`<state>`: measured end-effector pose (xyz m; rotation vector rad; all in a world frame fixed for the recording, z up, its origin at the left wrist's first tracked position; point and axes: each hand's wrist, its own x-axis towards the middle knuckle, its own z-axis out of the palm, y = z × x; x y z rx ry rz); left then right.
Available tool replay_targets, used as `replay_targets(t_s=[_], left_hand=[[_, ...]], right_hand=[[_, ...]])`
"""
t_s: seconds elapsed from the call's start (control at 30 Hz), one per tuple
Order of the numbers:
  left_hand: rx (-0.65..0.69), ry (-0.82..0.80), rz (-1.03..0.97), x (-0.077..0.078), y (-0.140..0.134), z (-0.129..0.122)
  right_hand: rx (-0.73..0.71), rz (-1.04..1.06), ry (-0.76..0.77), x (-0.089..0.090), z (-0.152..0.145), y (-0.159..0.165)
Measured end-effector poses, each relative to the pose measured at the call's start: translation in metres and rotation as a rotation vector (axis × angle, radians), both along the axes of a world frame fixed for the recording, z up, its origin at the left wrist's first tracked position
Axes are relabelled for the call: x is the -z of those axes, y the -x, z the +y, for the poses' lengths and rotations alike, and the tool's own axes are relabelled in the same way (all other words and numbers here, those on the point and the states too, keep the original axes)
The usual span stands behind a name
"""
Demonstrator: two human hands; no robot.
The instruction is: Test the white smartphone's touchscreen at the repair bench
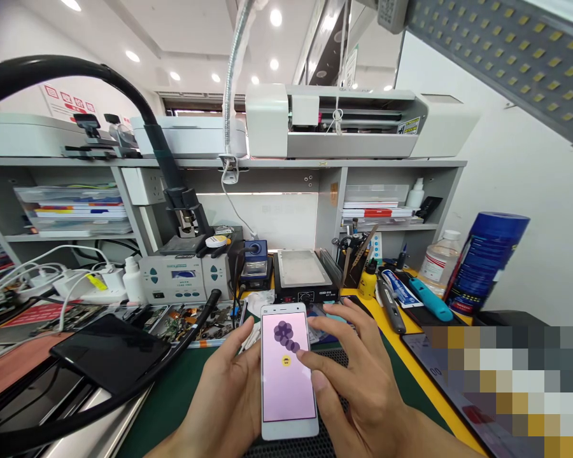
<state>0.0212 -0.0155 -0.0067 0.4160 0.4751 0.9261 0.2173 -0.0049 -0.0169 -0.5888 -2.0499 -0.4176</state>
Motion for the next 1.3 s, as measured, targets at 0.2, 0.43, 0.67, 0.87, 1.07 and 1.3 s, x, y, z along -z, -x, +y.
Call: replay_targets(t_s=[0.2, 0.43, 0.67, 0.87, 1.07, 1.3], left_hand=[[0.004, -0.049, -0.057, 0.002, -0.002, -0.002], [-0.004, -0.084, -0.097, 0.009, -0.004, 0.000], [-0.008, -0.107, -0.096, 0.010, -0.003, 0.000], [-0.006, -0.099, -0.087, 0.009, -0.003, 0.001], [0.004, -0.100, -0.084, 0.009, -0.002, -0.001], [0.014, -0.119, -0.084, 0.010, -0.003, 0.000]], right_hand=[[0.015, 0.024, -0.005, 0.003, 0.000, 0.011], [0.022, -0.101, 0.043, 0.002, -0.002, 0.005], [0.037, -0.219, 0.077, 0.001, -0.004, 0.002], [0.061, -0.251, 0.077, -0.001, -0.005, 0.003], [-0.021, -0.225, 0.055, -0.002, -0.004, 0.002], [-0.038, -0.243, 0.057, 0.000, -0.004, 0.003]])
